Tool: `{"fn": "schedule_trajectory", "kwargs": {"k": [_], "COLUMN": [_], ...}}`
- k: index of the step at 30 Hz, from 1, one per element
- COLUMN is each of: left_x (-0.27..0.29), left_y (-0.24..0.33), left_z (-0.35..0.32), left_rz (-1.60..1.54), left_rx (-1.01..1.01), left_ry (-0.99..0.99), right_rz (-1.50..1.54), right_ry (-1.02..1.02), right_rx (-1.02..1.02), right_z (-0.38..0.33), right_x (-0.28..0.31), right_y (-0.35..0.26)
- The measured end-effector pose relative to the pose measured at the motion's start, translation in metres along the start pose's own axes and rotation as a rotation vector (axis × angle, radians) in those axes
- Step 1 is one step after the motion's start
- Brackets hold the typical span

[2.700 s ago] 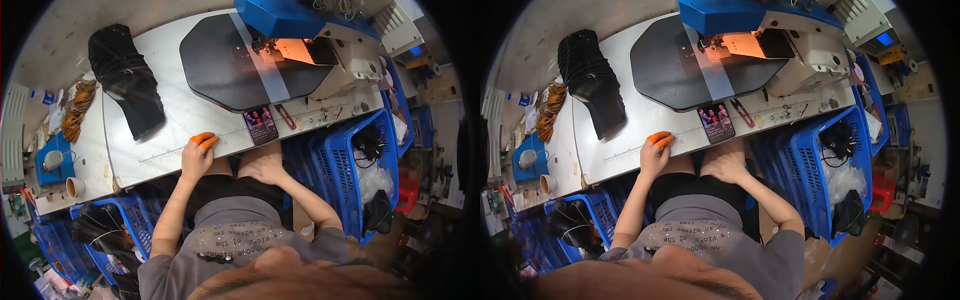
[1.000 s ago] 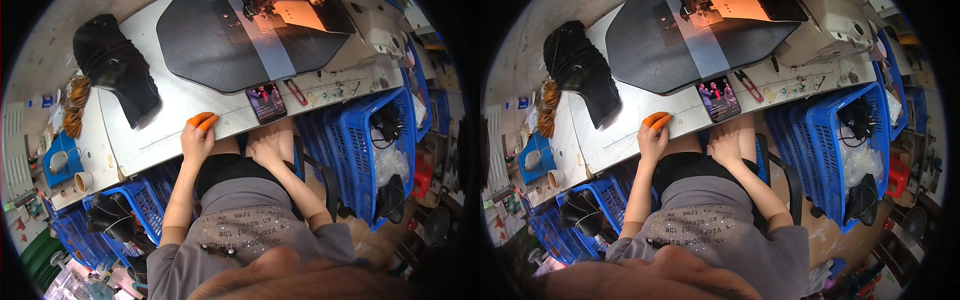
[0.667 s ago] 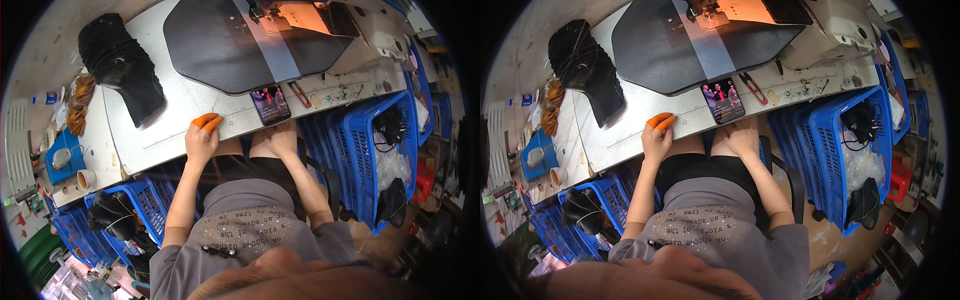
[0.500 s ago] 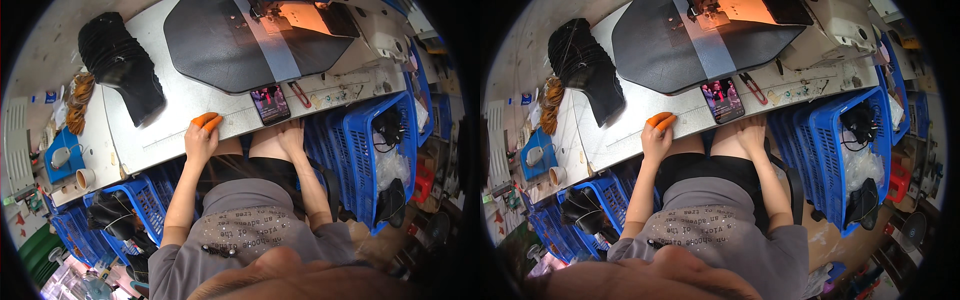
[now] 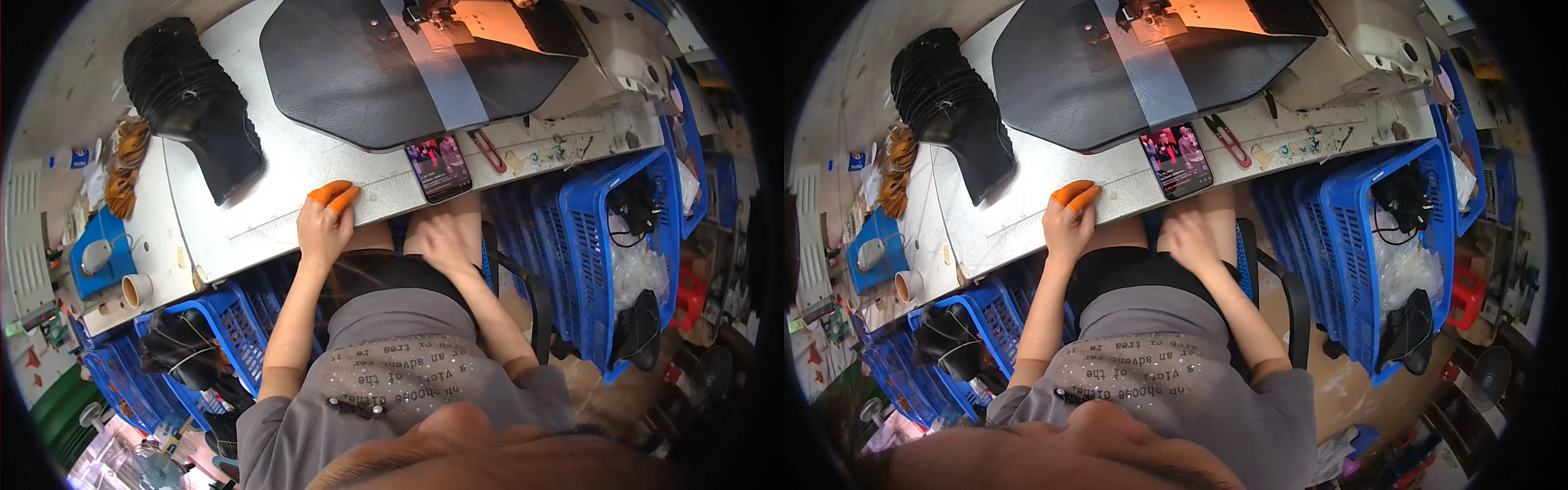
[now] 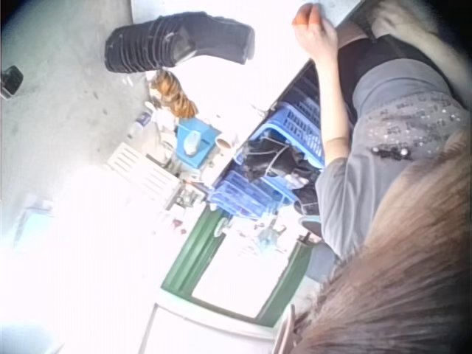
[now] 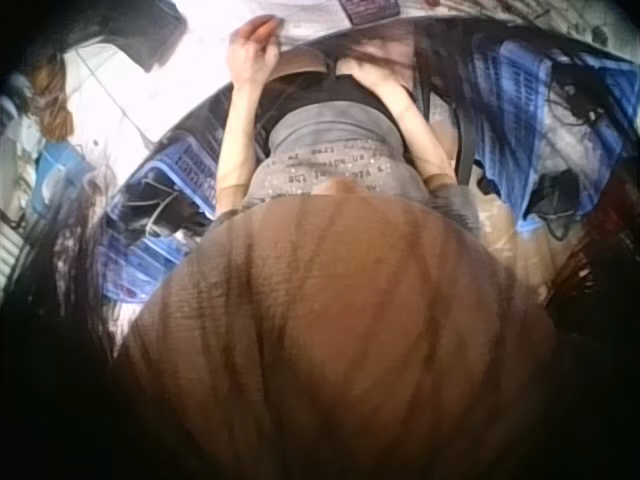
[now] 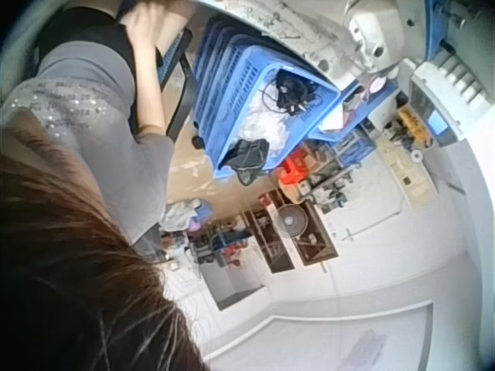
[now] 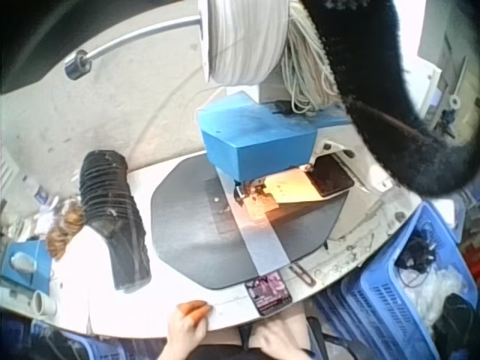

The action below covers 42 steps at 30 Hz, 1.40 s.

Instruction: The person uses a sewing machine to stitch black fabric masks. They repeatedly pick up masks from a stack, align them under the needle, and sew the edges while guiding the fabric with their hands. The person wears an orange finger protector on their left index finger during the process.

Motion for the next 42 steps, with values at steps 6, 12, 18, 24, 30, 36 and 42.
{"fn": "schedule_trajectory", "kwargs": {"k": [6, 12, 18, 24, 30, 36, 42], "left_x": [0.002, 0.003, 0.003, 0.001, 0.067, 0.085, 0.092], "left_y": [0.0, 0.002, 0.003, -0.005, -0.036, -0.095, -0.104], "left_z": [0.001, 0.002, 0.002, -0.001, 0.024, 0.038, 0.033], "left_rz": [-0.004, -0.012, -0.012, -0.088, 0.291, 0.467, 0.448], "left_rx": [0.009, -0.001, 0.015, 0.032, 0.031, 0.134, 0.092], "left_ry": [-0.001, 0.009, 0.002, -0.028, 0.217, 0.09, 0.172], "right_rz": [-0.11, -0.152, -0.322, -0.123, -0.149, -0.11, -0.095], "right_ry": [-0.184, -0.129, 0.061, 0.23, 0.158, 0.137, 0.251], "right_rx": [-0.052, -0.113, -0.131, -0.18, -0.178, -0.201, -0.117], "right_z": [0.014, 0.025, 0.053, 0.071, 0.066, 0.049, 0.028], "right_x": [-0.018, -0.014, 0.026, 0.026, 0.017, 0.018, 0.033], "right_y": [0.003, 0.041, 0.051, 0.087, 0.089, 0.089, 0.069]}}
Point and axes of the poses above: each hand's wrist, its own z-axis towards the middle knuckle, its own x-axis out of the back of the hand, y = z × x, the point moved 10 cm from there along z, towards the middle knuckle, and after that the axes turned 3 degrees about x, right-handed, at the moved point
